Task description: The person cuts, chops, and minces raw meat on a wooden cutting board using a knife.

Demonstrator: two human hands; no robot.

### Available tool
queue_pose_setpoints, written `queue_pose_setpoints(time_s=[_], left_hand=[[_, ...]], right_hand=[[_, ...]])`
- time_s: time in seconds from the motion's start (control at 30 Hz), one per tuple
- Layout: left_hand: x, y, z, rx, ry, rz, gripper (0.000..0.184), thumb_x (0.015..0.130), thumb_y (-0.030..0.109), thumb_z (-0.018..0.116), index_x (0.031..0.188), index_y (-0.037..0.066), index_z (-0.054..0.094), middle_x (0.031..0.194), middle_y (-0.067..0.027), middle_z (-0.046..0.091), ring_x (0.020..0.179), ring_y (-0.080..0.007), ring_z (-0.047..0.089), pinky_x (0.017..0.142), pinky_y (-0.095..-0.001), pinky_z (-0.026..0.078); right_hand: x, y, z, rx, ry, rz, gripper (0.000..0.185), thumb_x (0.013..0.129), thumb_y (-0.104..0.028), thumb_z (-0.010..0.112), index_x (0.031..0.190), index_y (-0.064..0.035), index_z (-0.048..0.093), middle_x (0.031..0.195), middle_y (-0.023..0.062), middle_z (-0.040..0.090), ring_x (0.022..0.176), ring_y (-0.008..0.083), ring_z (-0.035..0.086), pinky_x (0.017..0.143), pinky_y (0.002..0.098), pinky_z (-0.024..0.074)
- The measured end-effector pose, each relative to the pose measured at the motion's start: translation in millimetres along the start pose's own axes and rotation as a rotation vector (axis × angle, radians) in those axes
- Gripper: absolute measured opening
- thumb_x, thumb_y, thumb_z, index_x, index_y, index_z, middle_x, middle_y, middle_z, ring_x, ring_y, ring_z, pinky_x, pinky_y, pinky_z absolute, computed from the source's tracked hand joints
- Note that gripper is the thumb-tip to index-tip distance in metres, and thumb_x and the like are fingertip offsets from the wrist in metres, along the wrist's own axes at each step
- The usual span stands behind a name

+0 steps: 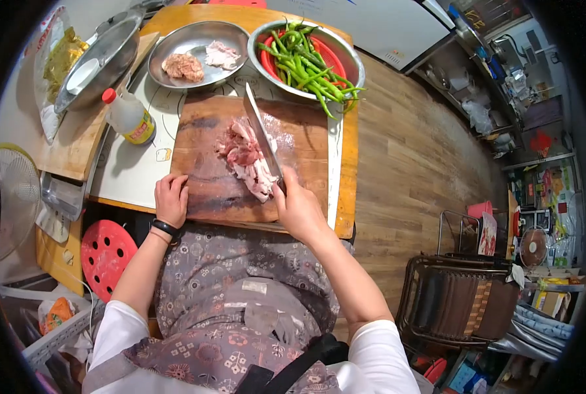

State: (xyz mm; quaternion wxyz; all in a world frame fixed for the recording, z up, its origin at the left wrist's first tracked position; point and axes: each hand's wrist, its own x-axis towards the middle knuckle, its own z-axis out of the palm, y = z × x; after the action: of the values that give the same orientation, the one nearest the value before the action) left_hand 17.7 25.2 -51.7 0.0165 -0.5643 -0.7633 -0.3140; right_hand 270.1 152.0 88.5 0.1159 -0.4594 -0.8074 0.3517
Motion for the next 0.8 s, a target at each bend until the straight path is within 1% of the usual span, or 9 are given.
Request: queue_pose_setpoints(time_s=[0.03, 0.13, 0.2, 0.27, 0.33, 0.4, 0.47, 0.67, 0.8], left_hand=[[5, 1, -1, -0.003, -0.001, -0.007, 0.026, 0.082, 0.015, 0.058, 0.108, 0.009, 0.059, 0.104, -0.0111, 0.052, 0.098, -0.0306, 0.048, 0.087, -0.0409, 0.039], [6, 3, -1, -0.012, 0.012, -0.006, 0.025, 0.082, 0.015, 0.059, 0.106, 0.009, 0.059, 0.103, -0.0107, 0.052, 0.097, -0.0305, 0.048, 0.086, -0.0412, 0.039], [5, 3, -2, -0.008, 0.031, 0.008, 0.025, 0.082, 0.016, 0.058, 0.106, 0.008, 0.059, 0.103, -0.0106, 0.052, 0.096, -0.0304, 0.048, 0.085, -0.0409, 0.039], [11, 2, -2, -0.006, 0.029, 0.007, 0.025, 0.082, 0.016, 0.059, 0.106, 0.008, 0.059, 0.103, -0.0105, 0.052, 0.097, -0.0303, 0.048, 0.086, -0.0407, 0.039], [8, 2, -1, -0.014, 0.017, -0.013, 0.025, 0.082, 0.016, 0.059, 0.106, 0.008, 0.059, 0.103, -0.0104, 0.052, 0.097, -0.0302, 0.048, 0.086, -0.0405, 0.039], [6, 4, -3, -0.027, 0.015, -0.023, 0.025, 0.082, 0.016, 0.059, 0.106, 0.009, 0.059, 0.104, -0.0105, 0.052, 0.097, -0.0302, 0.048, 0.086, -0.0402, 0.039], [5, 4, -1, -0.018, 0.016, -0.012, 0.026, 0.082, 0.016, 0.059, 0.106, 0.009, 0.059, 0.104, -0.0105, 0.052, 0.097, -0.0302, 0.048, 0.086, -0.0402, 0.039], [3, 2, 0, -0.015, 0.011, -0.020, 0.025, 0.081, 0.016, 0.059, 0.106, 0.009, 0.059, 0.105, -0.0103, 0.052, 0.098, -0.0303, 0.048, 0.087, -0.0408, 0.039], [3, 3, -1, 0.006, -0.002, -0.011, 0.026, 0.081, 0.016, 0.059, 0.106, 0.009, 0.059, 0.105, -0.0103, 0.051, 0.098, -0.0304, 0.048, 0.087, -0.0410, 0.039]], right_hand=[[-4, -7, 0, 0.051, 0.111, -0.138, 0.039, 0.091, -0.017, 0.048, 0.127, -0.0087, 0.035, 0.085, 0.0273, 0.062, 0.081, 0.0474, 0.058, 0.069, 0.0520, 0.0451], [7, 7, 40, -0.051, 0.228, -0.127, 0.035, 0.092, -0.018, 0.047, 0.123, -0.0086, 0.037, 0.086, 0.0285, 0.061, 0.080, 0.0475, 0.058, 0.069, 0.0533, 0.0449], [35, 25, 38, -0.275, -0.140, 0.052, 0.029, 0.093, -0.021, 0.046, 0.116, -0.0048, 0.042, 0.089, 0.0306, 0.060, 0.085, 0.0478, 0.057, 0.071, 0.0522, 0.0453], [38, -4, 11, -0.205, -0.116, 0.063, 0.030, 0.093, -0.021, 0.047, 0.118, -0.0069, 0.041, 0.083, 0.0273, 0.062, 0.081, 0.0472, 0.058, 0.070, 0.0517, 0.0453], [31, -15, 12, -0.135, -0.027, -0.037, 0.027, 0.092, -0.026, 0.048, 0.113, -0.0099, 0.041, 0.076, 0.0267, 0.061, 0.074, 0.0476, 0.058, 0.066, 0.0557, 0.0430], [15, -19, 31, 0.115, 0.255, -0.160, 0.029, 0.092, -0.025, 0.048, 0.115, -0.0087, 0.040, 0.077, 0.0277, 0.061, 0.074, 0.0477, 0.058, 0.065, 0.0554, 0.0426], [38, 37, 57, -0.215, -0.095, -0.012, 0.035, 0.092, -0.022, 0.048, 0.120, -0.0053, 0.038, 0.080, 0.0298, 0.060, 0.076, 0.0469, 0.058, 0.067, 0.0539, 0.0429], [20, -10, 21, 0.024, 0.082, -0.105, 0.030, 0.091, -0.024, 0.049, 0.114, -0.0064, 0.039, 0.081, 0.0290, 0.061, 0.078, 0.0484, 0.058, 0.069, 0.0536, 0.0451], [33, 36, 33, -0.263, -0.071, 0.051, 0.030, 0.092, -0.026, 0.050, 0.114, -0.0076, 0.041, 0.082, 0.0258, 0.063, 0.078, 0.0471, 0.058, 0.068, 0.0536, 0.0447]])
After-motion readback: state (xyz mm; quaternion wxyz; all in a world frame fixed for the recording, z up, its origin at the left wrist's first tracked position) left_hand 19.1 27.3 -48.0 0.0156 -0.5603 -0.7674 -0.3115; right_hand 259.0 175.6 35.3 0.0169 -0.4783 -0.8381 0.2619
